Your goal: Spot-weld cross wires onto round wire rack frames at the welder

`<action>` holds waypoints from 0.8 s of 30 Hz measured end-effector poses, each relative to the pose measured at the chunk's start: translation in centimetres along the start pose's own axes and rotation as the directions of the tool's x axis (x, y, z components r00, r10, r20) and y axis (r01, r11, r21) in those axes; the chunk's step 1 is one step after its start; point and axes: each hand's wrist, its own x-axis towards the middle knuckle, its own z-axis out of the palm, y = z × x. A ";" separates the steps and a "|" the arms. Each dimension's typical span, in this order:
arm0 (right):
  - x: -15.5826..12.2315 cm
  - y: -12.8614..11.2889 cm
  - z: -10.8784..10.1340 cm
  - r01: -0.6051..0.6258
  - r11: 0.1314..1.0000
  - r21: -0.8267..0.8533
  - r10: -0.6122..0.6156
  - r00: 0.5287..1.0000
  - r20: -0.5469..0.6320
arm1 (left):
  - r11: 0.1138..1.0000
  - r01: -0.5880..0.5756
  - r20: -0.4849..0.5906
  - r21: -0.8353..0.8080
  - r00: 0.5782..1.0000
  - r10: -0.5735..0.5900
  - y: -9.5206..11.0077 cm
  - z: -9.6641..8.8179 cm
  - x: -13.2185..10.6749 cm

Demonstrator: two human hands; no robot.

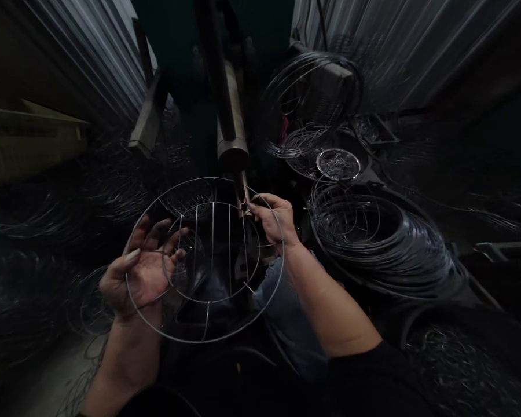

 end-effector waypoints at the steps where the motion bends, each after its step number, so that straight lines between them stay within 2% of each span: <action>1: 0.0 0.0 0.0 0.013 0.999 -0.049 -0.014 1.000 -0.014 | 1.000 -0.002 -0.007 -0.002 1.000 0.002 0.1 0.0 0.0; 5: -0.1 -0.7 0.1 0.037 0.978 -0.206 -0.046 0.998 -0.039 | 1.000 -0.011 -0.025 -0.006 1.000 0.011 0.4 -0.1 0.2; 13: 0.6 -1.7 0.2 0.108 0.925 -0.365 -0.126 0.992 -0.027 | 1.000 0.003 -0.032 -0.017 0.999 -0.003 0.3 -0.1 0.7; 18: 1.9 -1.4 0.0 0.172 0.926 -0.337 -0.169 0.985 0.037 | 1.000 0.001 -0.029 -0.025 1.000 -0.002 0.3 0.0 1.3; 24: 3.5 -0.7 0.3 0.192 0.945 -0.265 -0.170 0.980 0.104 | 0.999 0.000 -0.047 -0.039 0.999 -0.002 0.1 0.1 1.4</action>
